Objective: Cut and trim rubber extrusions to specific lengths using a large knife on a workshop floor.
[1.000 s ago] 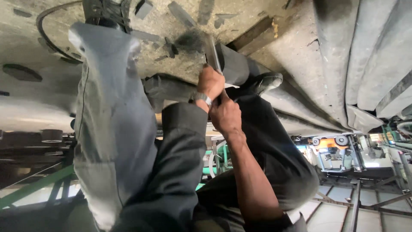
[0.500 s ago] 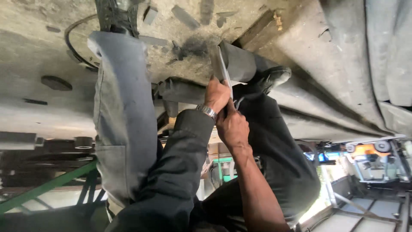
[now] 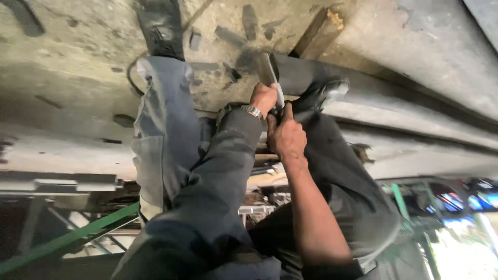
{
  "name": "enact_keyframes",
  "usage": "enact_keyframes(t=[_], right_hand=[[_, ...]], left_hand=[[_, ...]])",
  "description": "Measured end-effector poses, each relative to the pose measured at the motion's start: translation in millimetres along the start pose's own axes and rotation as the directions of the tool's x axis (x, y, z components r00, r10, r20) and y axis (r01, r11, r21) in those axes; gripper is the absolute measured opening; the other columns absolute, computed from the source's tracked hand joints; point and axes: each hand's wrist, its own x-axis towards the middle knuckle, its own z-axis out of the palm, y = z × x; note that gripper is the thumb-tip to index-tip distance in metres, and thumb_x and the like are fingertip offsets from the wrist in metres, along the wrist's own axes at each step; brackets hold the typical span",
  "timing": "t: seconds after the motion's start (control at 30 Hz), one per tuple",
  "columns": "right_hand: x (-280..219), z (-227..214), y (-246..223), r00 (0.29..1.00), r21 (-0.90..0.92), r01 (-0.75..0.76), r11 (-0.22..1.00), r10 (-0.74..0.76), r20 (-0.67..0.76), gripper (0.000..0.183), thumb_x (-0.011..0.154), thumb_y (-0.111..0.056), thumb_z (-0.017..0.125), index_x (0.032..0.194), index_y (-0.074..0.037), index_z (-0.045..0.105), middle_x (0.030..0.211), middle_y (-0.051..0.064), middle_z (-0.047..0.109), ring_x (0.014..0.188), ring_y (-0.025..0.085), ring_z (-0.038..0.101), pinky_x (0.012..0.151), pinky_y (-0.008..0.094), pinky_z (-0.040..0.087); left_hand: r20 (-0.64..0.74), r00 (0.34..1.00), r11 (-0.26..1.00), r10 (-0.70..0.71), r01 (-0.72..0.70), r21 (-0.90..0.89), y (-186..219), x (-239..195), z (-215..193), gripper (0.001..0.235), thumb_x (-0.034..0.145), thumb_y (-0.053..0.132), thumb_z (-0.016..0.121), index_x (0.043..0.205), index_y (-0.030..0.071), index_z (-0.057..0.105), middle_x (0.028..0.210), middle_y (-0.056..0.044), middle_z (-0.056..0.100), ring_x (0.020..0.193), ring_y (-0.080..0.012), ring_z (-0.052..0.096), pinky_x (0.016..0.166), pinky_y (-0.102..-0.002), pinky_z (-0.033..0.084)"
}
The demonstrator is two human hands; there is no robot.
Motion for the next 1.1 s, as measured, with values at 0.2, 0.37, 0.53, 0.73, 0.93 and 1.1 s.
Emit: enact_keyframes(t=[0.2, 0.37, 0.53, 0.73, 0.93, 1.1], right_hand=[[0, 14, 20, 0.998, 0.178, 0.017, 0.984, -0.027, 0.054, 0.048, 0.098, -0.044, 0.056, 0.143, -0.024, 0.055, 0.108, 0.025, 0.072, 0.097, 0.050, 0.068, 0.086, 0.061, 0.053], [-12, 4, 19, 0.994, 0.300, 0.103, 0.948, -0.091, -0.055, 0.046, 0.095, -0.036, 0.055, 0.138, -0.019, 0.057, 0.110, 0.024, 0.071, 0.094, 0.052, 0.067, 0.080, 0.064, 0.050], [0, 33, 18, 0.995, 0.249, 0.092, 0.964, -0.077, -0.071, 0.047, 0.094, -0.040, 0.055, 0.139, -0.024, 0.059, 0.110, 0.024, 0.071, 0.091, 0.049, 0.069, 0.079, 0.062, 0.053], [-12, 20, 13, 1.000, 0.057, 0.027, 0.998, -0.028, 0.010, 0.052, 0.096, -0.041, 0.055, 0.148, -0.034, 0.054, 0.102, 0.025, 0.072, 0.089, 0.051, 0.068, 0.080, 0.062, 0.053], [-45, 7, 26, 0.996, 0.023, 0.012, 1.000, -0.014, 0.089, 0.055, 0.099, -0.041, 0.053, 0.153, -0.032, 0.049, 0.098, 0.027, 0.072, 0.083, 0.052, 0.068, 0.074, 0.061, 0.055], [-59, -2, 27, 0.999, 0.105, 0.050, 0.993, -0.051, 0.014, 0.046, 0.100, -0.038, 0.051, 0.145, -0.027, 0.055, 0.106, 0.024, 0.072, 0.083, 0.050, 0.069, 0.072, 0.062, 0.054]], left_hand=[[0.098, 0.981, 0.929, -0.167, 0.190, -0.317, 0, -16, -16, 0.050, 0.104, 0.041, 0.049, 0.098, -0.005, 0.067, 0.088, -0.020, 0.069, 0.076, -0.0355, 0.065, 0.069, -0.053, 0.053], [0.224, 0.970, 0.872, -0.097, 0.191, -0.450, 43, -69, -41, 0.051, 0.108, 0.040, 0.039, 0.096, -0.001, 0.065, 0.082, -0.017, 0.071, 0.067, -0.0299, 0.070, 0.064, -0.045, 0.060], [0.202, 0.965, 0.933, -0.170, 0.223, -0.283, 41, -56, -40, 0.060, 0.108, 0.044, 0.035, 0.103, -0.006, 0.066, 0.079, -0.018, 0.072, 0.059, -0.0274, 0.067, 0.058, -0.045, 0.058], [-0.002, 0.963, 0.953, -0.269, 0.266, -0.147, 45, -52, -18, 0.041, 0.101, 0.034, 0.042, 0.125, 0.001, 0.036, 0.087, -0.024, 0.068, 0.061, -0.0403, 0.070, 0.057, -0.056, 0.059], [-0.196, 0.971, 0.958, 0.135, -0.077, 0.277, -89, -4, 43, 0.047, 0.101, 0.035, 0.057, 0.119, -0.009, 0.055, 0.102, -0.032, 0.070, 0.090, -0.0448, 0.071, 0.076, -0.053, 0.056], [-0.125, 0.992, 0.986, -0.034, 0.054, 0.158, -42, -50, 16, 0.053, 0.099, 0.037, 0.057, 0.119, -0.012, 0.057, 0.104, -0.033, 0.070, 0.097, -0.0462, 0.071, 0.081, -0.052, 0.056]])
